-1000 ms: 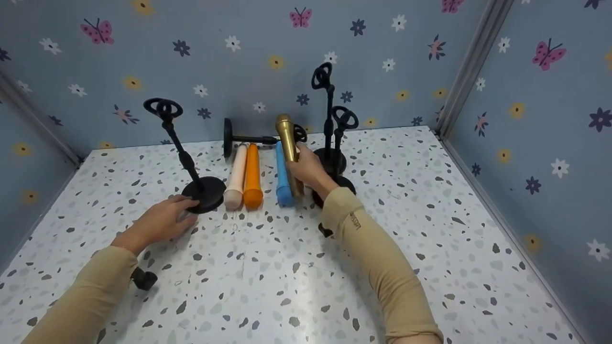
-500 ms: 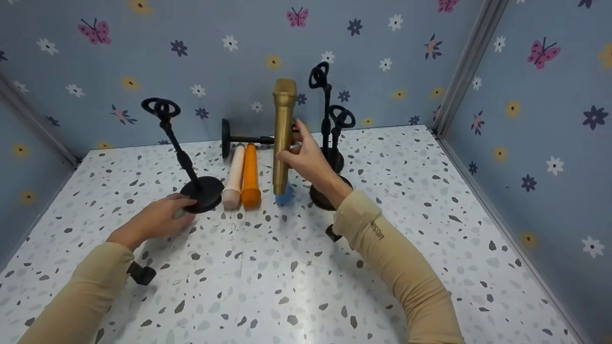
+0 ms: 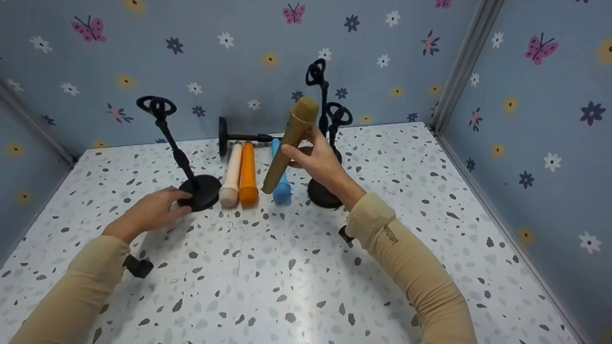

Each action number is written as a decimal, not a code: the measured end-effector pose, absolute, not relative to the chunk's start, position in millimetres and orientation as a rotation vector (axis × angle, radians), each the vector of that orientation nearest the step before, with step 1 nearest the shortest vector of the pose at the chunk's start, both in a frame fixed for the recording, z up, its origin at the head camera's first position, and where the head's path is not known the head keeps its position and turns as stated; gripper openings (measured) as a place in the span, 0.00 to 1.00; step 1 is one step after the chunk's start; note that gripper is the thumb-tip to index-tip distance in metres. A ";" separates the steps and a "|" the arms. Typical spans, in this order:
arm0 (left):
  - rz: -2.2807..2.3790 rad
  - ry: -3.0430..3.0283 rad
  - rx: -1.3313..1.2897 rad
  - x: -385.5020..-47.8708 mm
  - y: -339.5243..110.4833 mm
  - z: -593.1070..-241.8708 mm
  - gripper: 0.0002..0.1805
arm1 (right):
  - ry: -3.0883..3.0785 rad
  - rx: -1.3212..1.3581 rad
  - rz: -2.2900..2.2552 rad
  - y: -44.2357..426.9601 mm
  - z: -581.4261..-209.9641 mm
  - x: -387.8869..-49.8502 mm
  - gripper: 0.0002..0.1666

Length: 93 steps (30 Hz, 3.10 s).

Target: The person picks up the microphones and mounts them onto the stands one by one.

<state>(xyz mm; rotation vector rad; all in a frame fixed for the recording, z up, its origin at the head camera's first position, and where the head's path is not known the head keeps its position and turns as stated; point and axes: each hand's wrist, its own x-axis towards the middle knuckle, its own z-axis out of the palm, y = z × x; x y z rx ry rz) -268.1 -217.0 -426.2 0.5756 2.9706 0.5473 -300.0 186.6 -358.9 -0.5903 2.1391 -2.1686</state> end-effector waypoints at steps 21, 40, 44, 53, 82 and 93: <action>1.419 2.824 0.351 -295.4 -221.1 -397.5 0.34 | 2.218 -0.597 -2.011 201.6 -355.8 -295.2 0.41; 1.360 2.870 0.404 -290.9 -208.6 -404.7 0.26 | 2.315 -0.604 -1.817 206.9 -348.8 -292.4 0.42; 1.333 2.879 0.416 -284.6 -210.7 -406.7 0.26 | 2.329 -0.617 -1.774 206.0 -350.7 -291.7 0.42; 1.328 2.865 0.444 -271.0 -211.6 -405.6 0.24 | 2.366 -0.661 -1.740 209.1 -343.9 -287.9 0.42; 1.141 2.785 0.595 -233.1 -177.1 -395.7 0.25 | 2.429 -0.730 -1.661 213.4 -338.1 -279.3 0.41; 1.106 2.725 0.726 -235.1 -145.4 -394.8 0.26 | 2.416 -0.816 -1.695 218.4 -336.3 -278.7 0.36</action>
